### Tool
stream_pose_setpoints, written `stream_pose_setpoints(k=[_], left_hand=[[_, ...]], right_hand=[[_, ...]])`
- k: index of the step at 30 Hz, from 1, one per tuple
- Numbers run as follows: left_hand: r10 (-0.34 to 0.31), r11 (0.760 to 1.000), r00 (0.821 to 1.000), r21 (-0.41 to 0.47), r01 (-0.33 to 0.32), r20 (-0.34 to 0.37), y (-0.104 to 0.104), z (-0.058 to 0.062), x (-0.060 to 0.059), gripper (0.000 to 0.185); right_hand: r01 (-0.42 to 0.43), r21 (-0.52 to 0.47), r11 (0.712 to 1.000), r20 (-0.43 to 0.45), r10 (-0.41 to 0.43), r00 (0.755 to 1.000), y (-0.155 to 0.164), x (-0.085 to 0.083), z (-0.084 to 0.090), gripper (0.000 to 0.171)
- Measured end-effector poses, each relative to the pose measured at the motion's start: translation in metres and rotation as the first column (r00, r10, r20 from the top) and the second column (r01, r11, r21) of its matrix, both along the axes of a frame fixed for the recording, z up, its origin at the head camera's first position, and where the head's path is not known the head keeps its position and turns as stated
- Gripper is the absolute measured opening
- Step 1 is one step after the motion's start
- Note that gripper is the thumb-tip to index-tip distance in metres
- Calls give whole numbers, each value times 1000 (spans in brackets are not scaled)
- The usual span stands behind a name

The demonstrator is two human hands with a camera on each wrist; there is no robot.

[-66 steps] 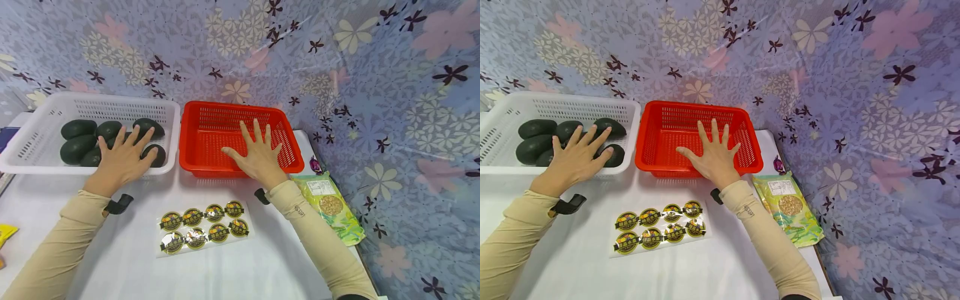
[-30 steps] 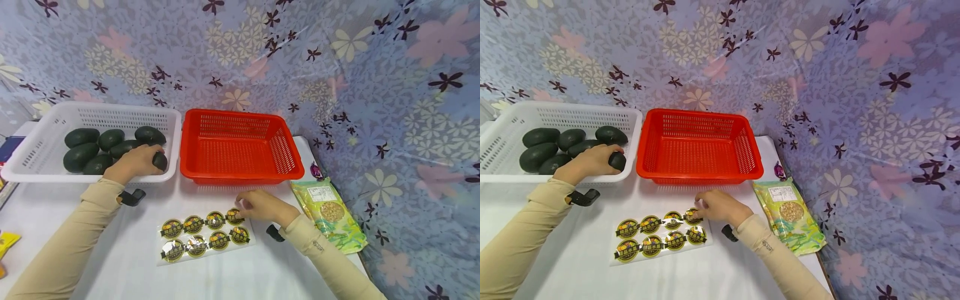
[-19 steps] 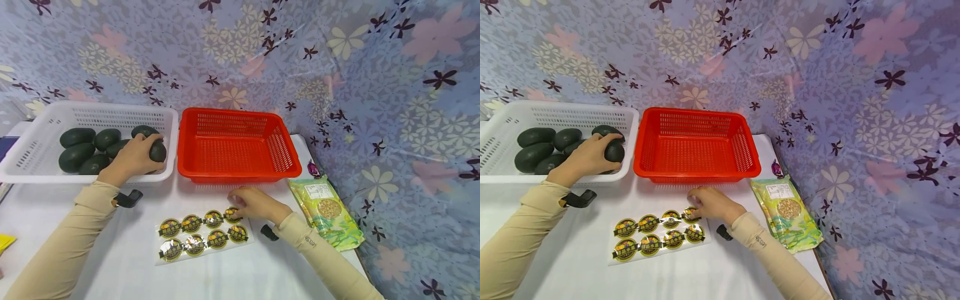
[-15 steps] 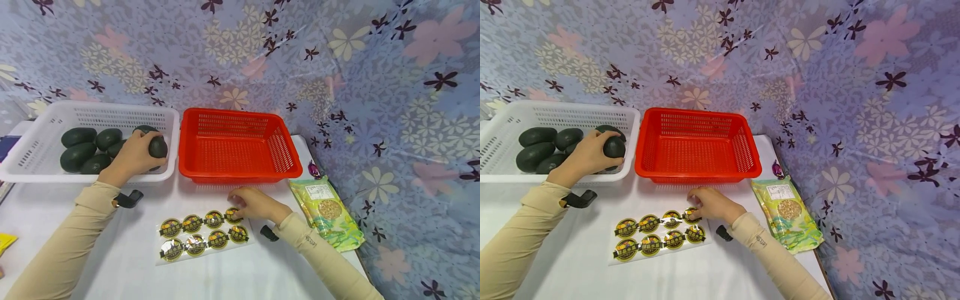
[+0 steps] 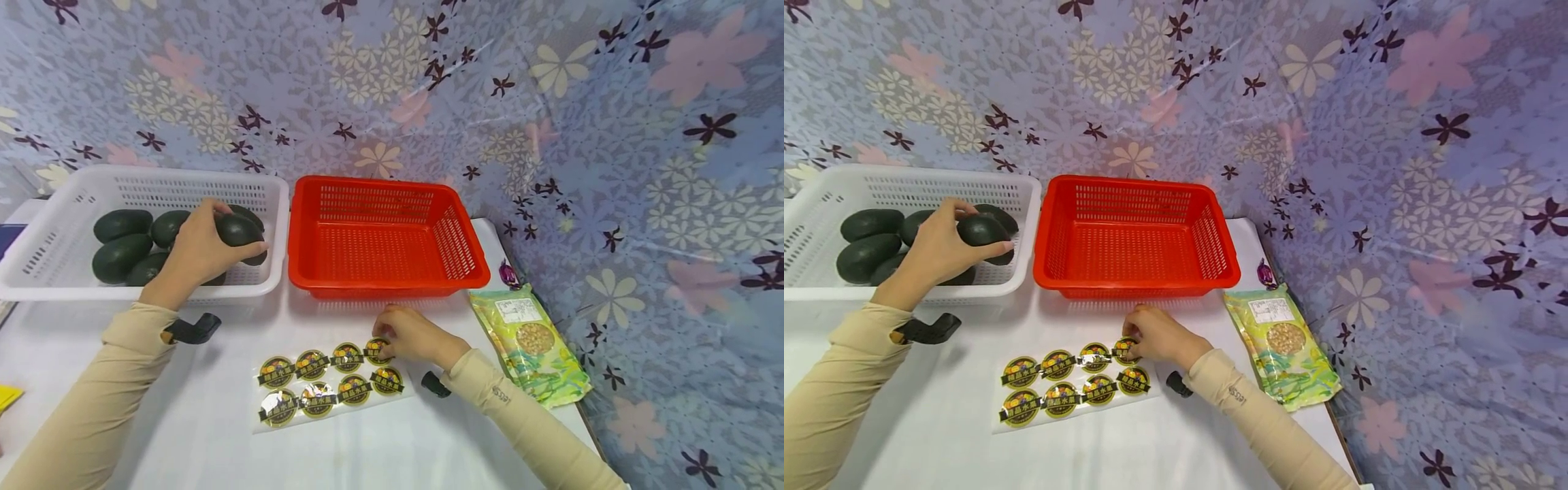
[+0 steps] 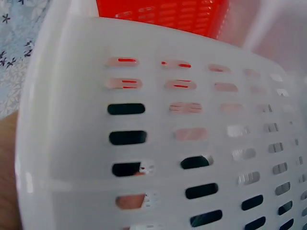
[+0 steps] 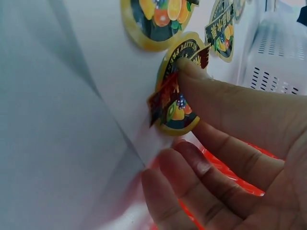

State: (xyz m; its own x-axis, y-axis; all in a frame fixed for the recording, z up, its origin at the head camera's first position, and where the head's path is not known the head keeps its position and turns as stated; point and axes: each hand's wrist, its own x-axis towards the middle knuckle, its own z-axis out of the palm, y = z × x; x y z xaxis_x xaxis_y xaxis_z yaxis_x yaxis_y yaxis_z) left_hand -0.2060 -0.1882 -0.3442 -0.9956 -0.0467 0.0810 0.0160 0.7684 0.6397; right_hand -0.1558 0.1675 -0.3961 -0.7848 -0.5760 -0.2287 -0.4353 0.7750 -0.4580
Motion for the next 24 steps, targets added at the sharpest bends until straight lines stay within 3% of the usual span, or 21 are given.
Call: stream_pose_setpoints(k=[9, 15, 18, 24], left_hand=[[-39, 996, 999, 80, 40, -13, -2, 3, 3, 83], [-61, 987, 996, 155, 50, 69, -3, 4, 3, 89], [-91, 978, 990, 196, 68, 109, -4, 4, 5, 83], [-129, 963, 985, 251, 97, 113, -2, 7, 8, 72]], right_hand=[[41, -27, 999, 42, -40, 998, 2, 3, -2, 29], [82, -55, 995, 62, -79, 995, 2, 3, -2, 30], [84, -62, 995, 69, -80, 994, 1, 3, -2, 31], [96, -55, 994, 85, -91, 992, 2, 3, -4, 27]])
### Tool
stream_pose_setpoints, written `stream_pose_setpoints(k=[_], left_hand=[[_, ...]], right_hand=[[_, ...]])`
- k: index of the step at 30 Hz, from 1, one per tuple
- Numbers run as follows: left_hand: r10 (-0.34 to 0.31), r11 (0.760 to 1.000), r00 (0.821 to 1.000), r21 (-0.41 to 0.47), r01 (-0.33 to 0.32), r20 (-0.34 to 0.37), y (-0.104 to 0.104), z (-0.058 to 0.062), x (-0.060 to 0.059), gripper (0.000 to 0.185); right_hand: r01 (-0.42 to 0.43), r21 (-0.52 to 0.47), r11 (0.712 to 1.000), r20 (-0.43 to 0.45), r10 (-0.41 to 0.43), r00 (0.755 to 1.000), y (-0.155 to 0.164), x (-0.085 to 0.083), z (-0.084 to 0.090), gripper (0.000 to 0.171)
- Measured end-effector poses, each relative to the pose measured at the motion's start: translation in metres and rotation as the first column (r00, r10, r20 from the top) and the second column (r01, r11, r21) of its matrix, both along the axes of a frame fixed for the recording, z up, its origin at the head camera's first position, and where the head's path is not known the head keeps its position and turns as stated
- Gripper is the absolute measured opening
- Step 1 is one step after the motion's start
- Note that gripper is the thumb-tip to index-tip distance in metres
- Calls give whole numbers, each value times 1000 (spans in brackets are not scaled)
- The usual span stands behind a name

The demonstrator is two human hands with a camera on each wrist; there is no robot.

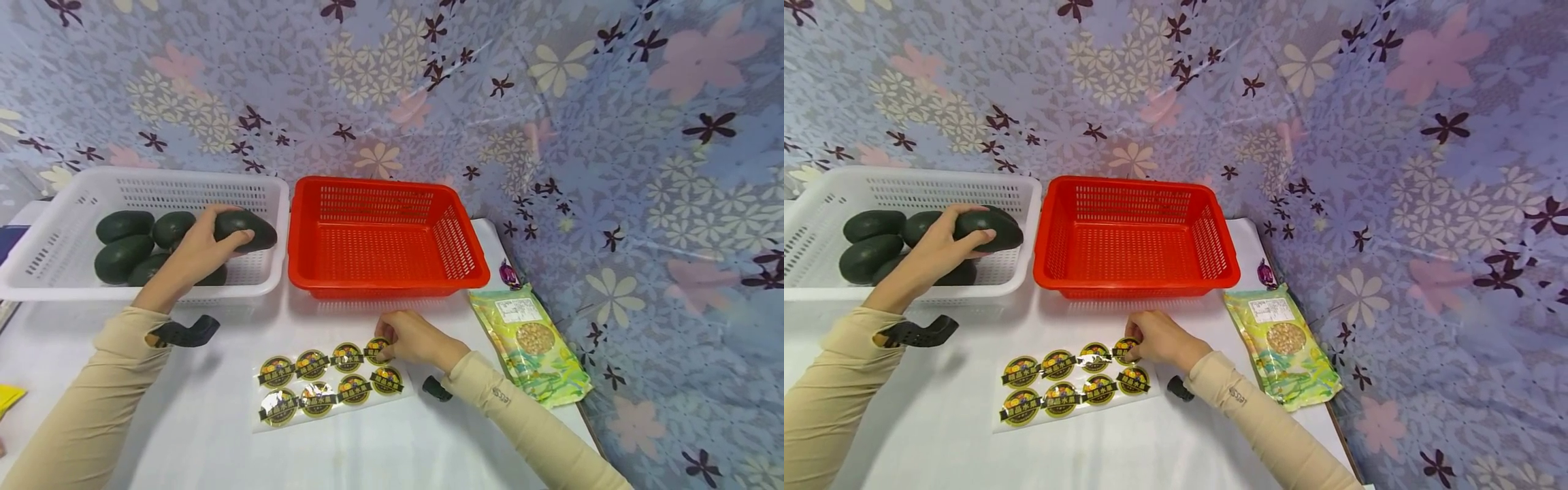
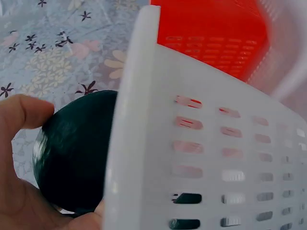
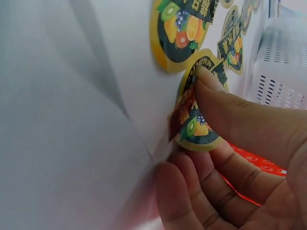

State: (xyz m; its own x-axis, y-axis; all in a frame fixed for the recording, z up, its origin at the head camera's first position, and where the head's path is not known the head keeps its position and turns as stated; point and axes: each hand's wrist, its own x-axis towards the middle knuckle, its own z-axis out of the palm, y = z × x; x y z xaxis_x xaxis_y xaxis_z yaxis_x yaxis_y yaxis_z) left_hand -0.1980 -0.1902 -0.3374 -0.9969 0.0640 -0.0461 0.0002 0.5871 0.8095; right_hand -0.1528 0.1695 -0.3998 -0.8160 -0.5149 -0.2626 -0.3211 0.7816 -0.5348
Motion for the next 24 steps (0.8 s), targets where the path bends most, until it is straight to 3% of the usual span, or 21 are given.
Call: stream_pose_setpoints(k=[12, 17, 24], left_hand=[[93, 986, 995, 144, -87, -40, -5, 3, 1, 79], [75, 986, 996, 155, -66, -53, -5, 3, 2, 74], [-22, 990, 997, 135, 31, -70, -3, 5, 7, 65]], right_hand=[[12, -18, 1000, 0, -12, 1000, 2, 0, -3, 26], [6, -10, 1000, -7, -6, 1000, 3, -1, -3, 28], [2, -31, 1000, -6, -2, 1000, 4, 1, -4, 27]])
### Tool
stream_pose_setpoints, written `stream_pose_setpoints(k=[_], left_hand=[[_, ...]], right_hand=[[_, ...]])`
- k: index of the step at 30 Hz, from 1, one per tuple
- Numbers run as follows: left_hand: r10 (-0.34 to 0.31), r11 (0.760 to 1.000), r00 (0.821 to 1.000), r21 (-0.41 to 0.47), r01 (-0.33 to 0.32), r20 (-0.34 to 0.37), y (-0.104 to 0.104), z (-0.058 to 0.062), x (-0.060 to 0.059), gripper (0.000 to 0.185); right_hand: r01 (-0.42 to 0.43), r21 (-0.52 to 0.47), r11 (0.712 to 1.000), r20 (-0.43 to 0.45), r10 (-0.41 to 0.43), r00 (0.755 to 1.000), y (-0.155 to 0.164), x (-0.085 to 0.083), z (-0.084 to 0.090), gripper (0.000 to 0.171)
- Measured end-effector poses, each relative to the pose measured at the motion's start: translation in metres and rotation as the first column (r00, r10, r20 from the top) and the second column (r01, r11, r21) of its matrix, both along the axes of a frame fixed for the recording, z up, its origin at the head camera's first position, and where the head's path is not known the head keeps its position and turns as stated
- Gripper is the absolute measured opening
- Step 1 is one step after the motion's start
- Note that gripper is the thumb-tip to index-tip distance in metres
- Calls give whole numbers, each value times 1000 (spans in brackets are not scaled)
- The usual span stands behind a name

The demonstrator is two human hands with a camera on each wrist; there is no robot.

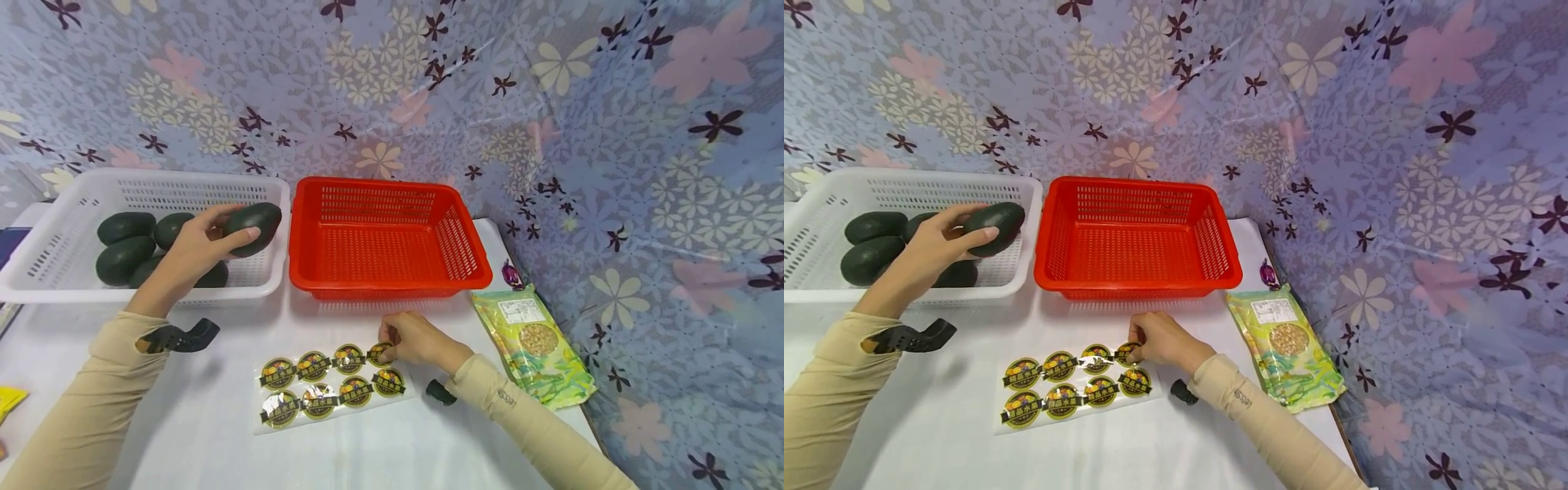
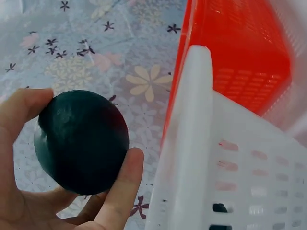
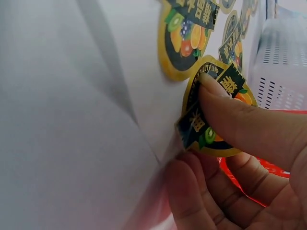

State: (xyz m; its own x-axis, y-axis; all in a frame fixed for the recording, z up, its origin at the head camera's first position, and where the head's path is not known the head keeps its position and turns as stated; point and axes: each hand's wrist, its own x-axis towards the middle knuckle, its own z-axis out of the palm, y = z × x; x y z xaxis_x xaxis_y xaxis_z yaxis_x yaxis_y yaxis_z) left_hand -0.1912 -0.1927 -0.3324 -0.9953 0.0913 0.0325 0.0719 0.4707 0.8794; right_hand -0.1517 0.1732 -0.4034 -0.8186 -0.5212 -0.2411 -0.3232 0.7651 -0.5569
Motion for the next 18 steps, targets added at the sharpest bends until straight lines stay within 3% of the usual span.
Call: stream_pose_setpoints(k=[5, 11, 18], left_hand=[[-19, 1000, 1000, 3, 19, 8, 3, 3, 3, 60], [-34, 999, 999, -4, 34, 17, 5, 3, 5, 71], [-36, 999, 999, 8, 36, 21, 8, 6, 8, 69]], right_hand=[[1, -20, 1000, 12, -1, 1000, 1, 3, 2, 25], [7, -25, 1000, 14, -7, 1000, 3, 6, 1, 23], [3, -55, 998, 17, -2, 1000, 4, 2, 5, 19]])
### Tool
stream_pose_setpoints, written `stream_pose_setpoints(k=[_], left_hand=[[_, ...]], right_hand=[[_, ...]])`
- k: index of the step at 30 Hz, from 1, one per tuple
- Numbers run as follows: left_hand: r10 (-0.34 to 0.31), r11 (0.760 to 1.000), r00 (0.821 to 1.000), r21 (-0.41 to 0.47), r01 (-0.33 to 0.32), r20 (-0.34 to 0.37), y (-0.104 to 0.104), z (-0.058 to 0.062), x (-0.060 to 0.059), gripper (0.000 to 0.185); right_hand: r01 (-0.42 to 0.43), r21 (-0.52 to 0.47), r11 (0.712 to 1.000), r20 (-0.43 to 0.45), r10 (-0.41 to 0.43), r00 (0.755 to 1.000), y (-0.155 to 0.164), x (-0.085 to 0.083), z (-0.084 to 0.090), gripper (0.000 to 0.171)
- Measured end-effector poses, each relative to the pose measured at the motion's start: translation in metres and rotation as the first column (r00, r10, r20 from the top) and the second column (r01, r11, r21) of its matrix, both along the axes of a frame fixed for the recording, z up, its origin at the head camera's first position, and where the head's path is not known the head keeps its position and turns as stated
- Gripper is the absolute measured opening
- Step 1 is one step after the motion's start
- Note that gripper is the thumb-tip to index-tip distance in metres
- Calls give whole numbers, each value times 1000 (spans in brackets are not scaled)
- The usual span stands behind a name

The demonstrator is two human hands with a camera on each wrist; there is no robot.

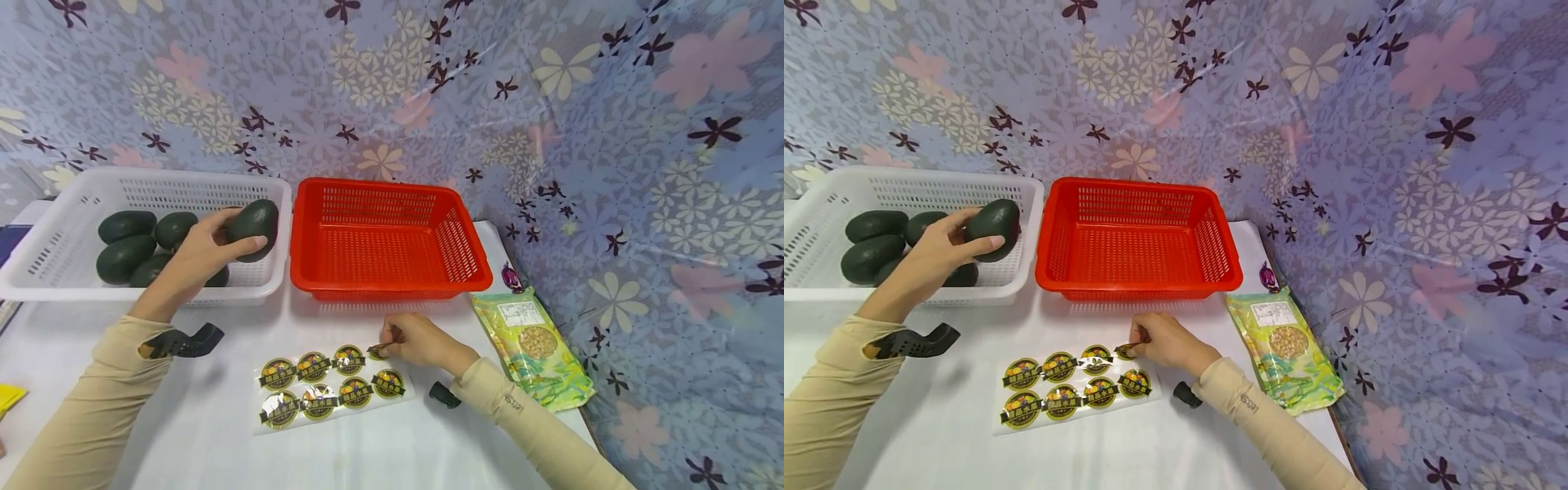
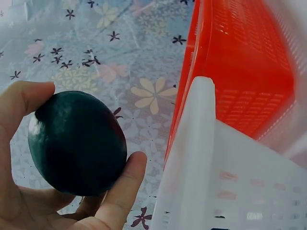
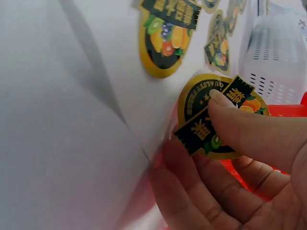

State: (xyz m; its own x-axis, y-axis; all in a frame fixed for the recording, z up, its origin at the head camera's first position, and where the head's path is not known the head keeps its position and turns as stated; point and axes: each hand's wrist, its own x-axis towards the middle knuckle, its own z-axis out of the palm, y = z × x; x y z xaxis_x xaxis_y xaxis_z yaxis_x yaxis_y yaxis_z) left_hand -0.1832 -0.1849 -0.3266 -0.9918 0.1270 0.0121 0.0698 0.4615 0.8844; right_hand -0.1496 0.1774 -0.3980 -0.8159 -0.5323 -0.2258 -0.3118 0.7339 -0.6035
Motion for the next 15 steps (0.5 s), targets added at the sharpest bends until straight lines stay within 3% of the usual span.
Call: stream_pose_setpoints(k=[9, 15], left_hand=[[-19, 997, 1000, 72, 19, 0, 7, -1, 1, 75], [-109, 968, 994, 226, 110, -15, 9, -4, 3, 72]], right_hand=[[-14, -43, 999, 7, 14, 1000, 3, 2, 6, 17], [-27, -69, 997, -23, 25, 999, 4, 3, 7, 15]])
